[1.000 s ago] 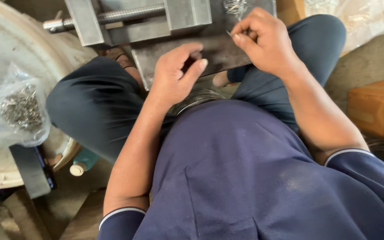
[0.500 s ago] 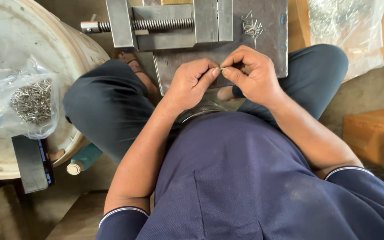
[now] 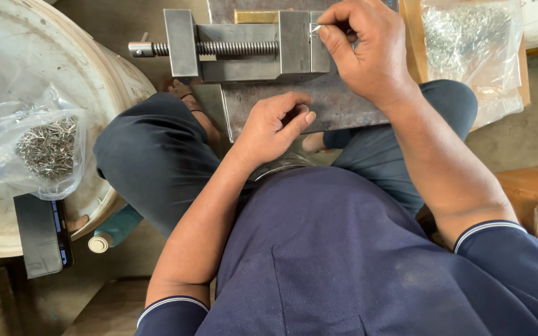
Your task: The person sits cross-legged on the floor and assembles small metal parts by hand. They pick up individual pieces from a pile and fit them into a metal jig or fixture, occasionally adjusting the fixture's screw mechanism.
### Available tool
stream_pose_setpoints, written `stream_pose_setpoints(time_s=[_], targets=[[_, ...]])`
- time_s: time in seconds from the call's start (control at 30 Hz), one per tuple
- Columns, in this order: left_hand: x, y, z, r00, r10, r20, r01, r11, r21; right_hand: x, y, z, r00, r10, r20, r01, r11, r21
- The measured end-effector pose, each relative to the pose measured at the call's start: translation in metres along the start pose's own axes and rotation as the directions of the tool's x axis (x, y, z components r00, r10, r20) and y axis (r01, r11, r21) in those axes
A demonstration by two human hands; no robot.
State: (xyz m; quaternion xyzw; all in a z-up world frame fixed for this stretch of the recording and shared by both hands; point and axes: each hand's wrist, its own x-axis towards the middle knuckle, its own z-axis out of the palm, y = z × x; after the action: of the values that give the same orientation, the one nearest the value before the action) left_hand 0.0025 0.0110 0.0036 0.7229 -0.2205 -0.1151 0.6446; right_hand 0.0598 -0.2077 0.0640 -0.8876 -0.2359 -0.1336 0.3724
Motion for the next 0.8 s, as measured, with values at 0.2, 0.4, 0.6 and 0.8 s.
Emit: stream_pose_setpoints(time_s=[0.2, 0.4, 0.6, 0.8], targets=[[0.001, -0.002, 0.0, 1.0, -0.001, 0.001, 0.001, 1.0, 0.013, 0.003, 0.003, -0.001, 0.999, -0.031, 0.044, 0.031, 1.0, 0.003], [0.001, -0.001, 0.0, 1.0, -0.011, 0.003, 0.011, 1.0, -0.001, 0.003, -0.002, -0.003, 0.996, -0.068, 0.053, 0.073, 0.993, -0.094], [0.003, -0.001, -0.004, 0.994, 0.11, 0.001, -0.11, 0.992, 0.066, -0.019, 0.021, -0.017, 0.971, 0.233, -0.059, -0.225, 0.968, 0.11], [0.0, -0.009, 0.005, 0.999, 0.05, 0.004, -0.049, 0.997, -0.065, -0.069, 0.059, -0.029, 0.965, 0.262, -0.014, -0.261, 0.953, -0.153]])
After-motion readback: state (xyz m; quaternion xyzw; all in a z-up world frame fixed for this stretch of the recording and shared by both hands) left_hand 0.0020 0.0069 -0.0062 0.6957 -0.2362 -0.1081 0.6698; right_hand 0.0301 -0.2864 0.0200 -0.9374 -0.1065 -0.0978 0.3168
